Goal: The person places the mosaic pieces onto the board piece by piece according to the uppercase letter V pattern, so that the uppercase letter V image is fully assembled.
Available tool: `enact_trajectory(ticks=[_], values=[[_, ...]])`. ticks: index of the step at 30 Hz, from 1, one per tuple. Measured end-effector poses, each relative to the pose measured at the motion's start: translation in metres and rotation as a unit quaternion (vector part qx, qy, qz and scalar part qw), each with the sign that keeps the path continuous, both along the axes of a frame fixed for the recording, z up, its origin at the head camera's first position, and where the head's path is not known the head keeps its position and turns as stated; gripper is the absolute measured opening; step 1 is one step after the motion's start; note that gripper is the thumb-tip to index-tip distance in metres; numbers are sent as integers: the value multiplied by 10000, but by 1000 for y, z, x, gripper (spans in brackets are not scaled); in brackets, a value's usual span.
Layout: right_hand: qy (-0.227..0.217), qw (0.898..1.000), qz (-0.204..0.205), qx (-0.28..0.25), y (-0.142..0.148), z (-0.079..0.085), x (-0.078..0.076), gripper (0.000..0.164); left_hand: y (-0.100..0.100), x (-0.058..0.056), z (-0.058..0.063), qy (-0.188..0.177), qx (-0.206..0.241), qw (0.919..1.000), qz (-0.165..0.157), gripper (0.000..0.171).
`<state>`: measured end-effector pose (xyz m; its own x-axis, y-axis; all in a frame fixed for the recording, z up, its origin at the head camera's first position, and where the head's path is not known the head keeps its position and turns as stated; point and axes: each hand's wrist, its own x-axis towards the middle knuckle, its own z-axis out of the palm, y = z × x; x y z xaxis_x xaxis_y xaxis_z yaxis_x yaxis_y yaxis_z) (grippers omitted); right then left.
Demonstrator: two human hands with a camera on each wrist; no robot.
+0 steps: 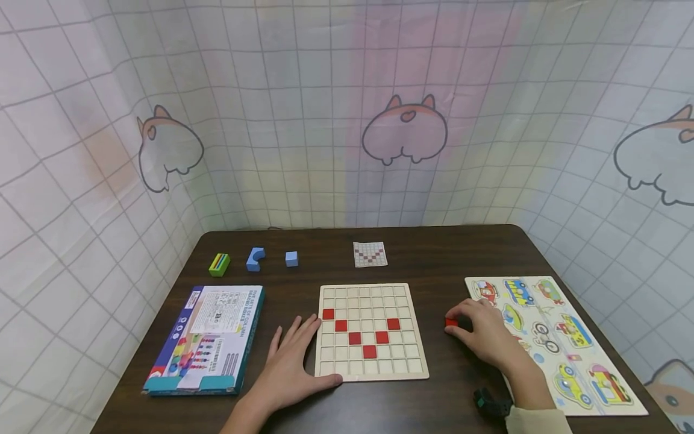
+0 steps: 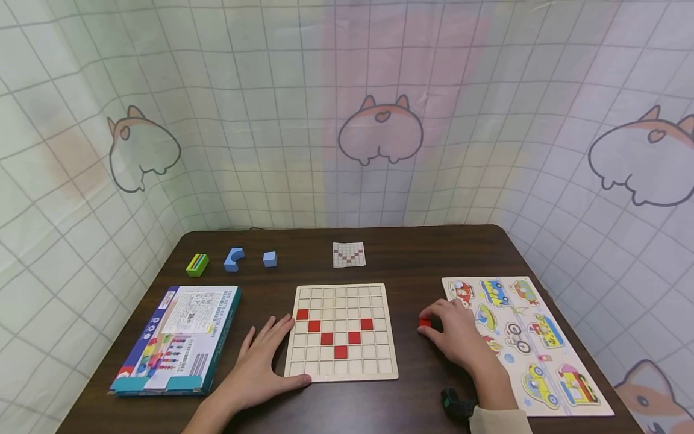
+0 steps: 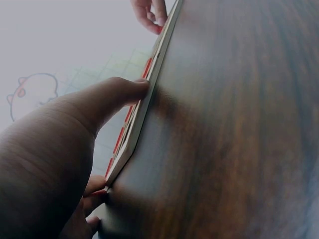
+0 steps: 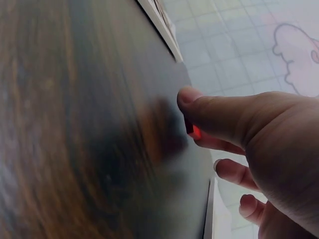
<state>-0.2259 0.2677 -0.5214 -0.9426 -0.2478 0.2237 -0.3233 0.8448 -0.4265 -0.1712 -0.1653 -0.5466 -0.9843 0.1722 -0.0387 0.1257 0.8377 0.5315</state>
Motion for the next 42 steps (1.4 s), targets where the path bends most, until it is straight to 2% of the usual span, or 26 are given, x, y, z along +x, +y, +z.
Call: enact_trajectory(ticks=[21,42], values=[[53,9994,328,66,-30,5,-10,18,-3,-2,0,85,-28,10000,-38,132],[-118,9972,705,-221,-65,5,-34,22,-2,-1,-3,92,-46,9999,-40,133]])
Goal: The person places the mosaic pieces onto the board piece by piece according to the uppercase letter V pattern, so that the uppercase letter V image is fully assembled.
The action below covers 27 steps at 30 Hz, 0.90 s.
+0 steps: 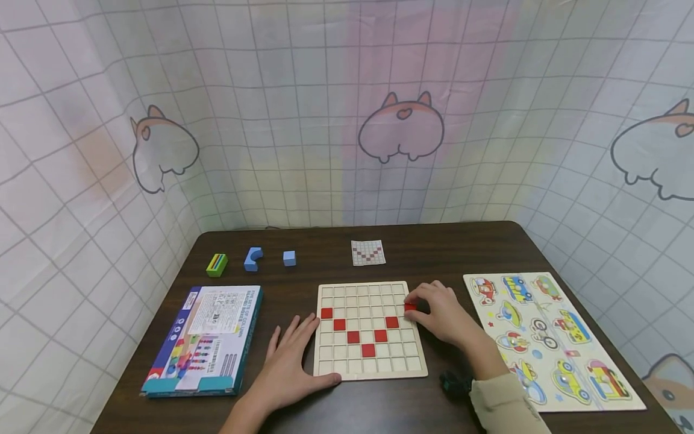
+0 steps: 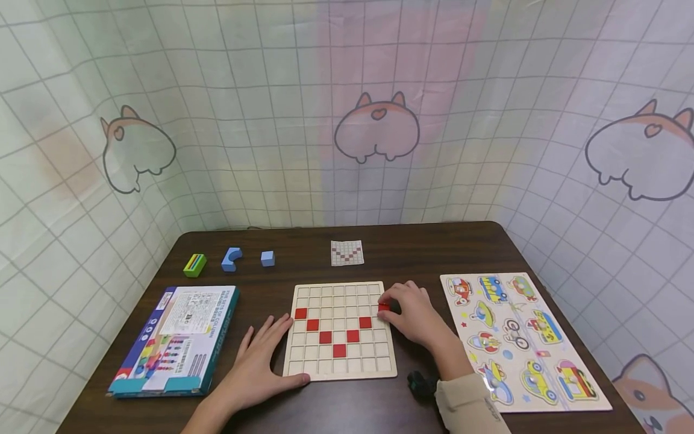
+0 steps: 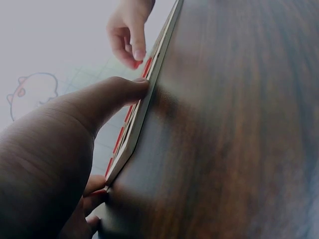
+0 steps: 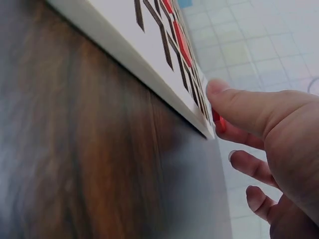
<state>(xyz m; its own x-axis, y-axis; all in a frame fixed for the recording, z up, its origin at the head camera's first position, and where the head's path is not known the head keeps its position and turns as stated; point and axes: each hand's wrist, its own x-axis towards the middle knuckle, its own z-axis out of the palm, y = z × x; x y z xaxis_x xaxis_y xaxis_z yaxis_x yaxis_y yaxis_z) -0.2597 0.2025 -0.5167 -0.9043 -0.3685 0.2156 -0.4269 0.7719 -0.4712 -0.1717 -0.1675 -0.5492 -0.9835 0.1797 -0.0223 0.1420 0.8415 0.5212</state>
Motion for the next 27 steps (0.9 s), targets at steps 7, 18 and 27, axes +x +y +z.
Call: enact_trajectory(ticks=[7,18,27], values=[[-110,9999,89,-82,-7,-2,-6,22,0,1,0,22,9,10000,4,132],[-195,9994,96,-256,-13,-6,-13,20,-1,3,2,0,18,10000,28,132],[-433,9988,28,-216,-12,-8,-11,20,0,2,2,-41,15,10000,32,132]])
